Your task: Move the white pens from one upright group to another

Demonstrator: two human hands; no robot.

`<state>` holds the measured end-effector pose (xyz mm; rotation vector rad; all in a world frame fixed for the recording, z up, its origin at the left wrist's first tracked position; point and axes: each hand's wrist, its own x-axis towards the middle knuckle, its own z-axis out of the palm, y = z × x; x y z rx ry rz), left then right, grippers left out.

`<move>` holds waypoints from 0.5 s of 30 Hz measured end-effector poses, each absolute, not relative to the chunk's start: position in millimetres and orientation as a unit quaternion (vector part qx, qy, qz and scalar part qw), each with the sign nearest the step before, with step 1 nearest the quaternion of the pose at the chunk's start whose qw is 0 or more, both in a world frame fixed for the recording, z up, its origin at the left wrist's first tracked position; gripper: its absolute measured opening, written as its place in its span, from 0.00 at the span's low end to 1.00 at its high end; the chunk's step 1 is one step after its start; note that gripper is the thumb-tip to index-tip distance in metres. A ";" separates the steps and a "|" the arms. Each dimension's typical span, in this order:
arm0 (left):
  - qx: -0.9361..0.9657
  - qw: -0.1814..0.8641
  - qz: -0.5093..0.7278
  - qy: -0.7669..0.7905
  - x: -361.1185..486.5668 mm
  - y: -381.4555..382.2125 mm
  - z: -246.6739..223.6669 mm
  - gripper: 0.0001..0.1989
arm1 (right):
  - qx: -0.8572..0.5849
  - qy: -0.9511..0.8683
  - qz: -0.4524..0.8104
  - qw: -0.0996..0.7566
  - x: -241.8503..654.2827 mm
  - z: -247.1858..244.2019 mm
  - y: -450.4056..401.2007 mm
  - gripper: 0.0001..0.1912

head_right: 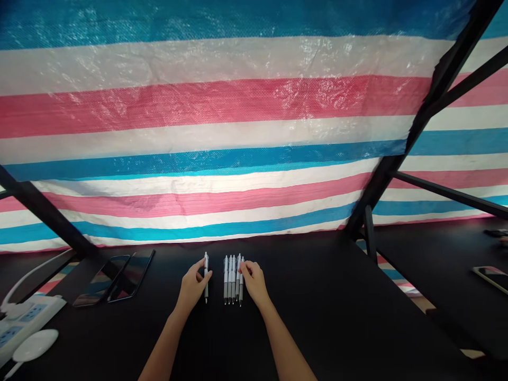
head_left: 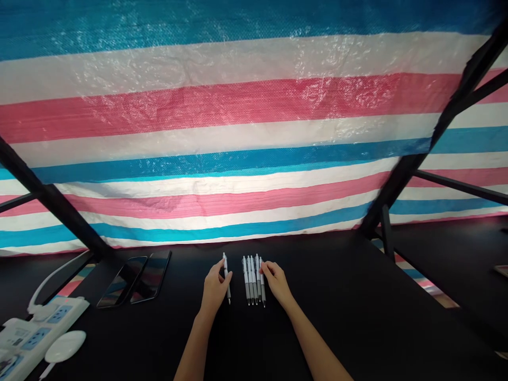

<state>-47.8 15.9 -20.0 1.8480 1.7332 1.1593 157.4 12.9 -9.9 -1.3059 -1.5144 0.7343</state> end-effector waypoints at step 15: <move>0.709 0.087 0.357 0.602 -46.2 7.3 -9.5 0.15 | -0.538 -0.624 0.302 0.480 157.5 -11.5 14.0 0.23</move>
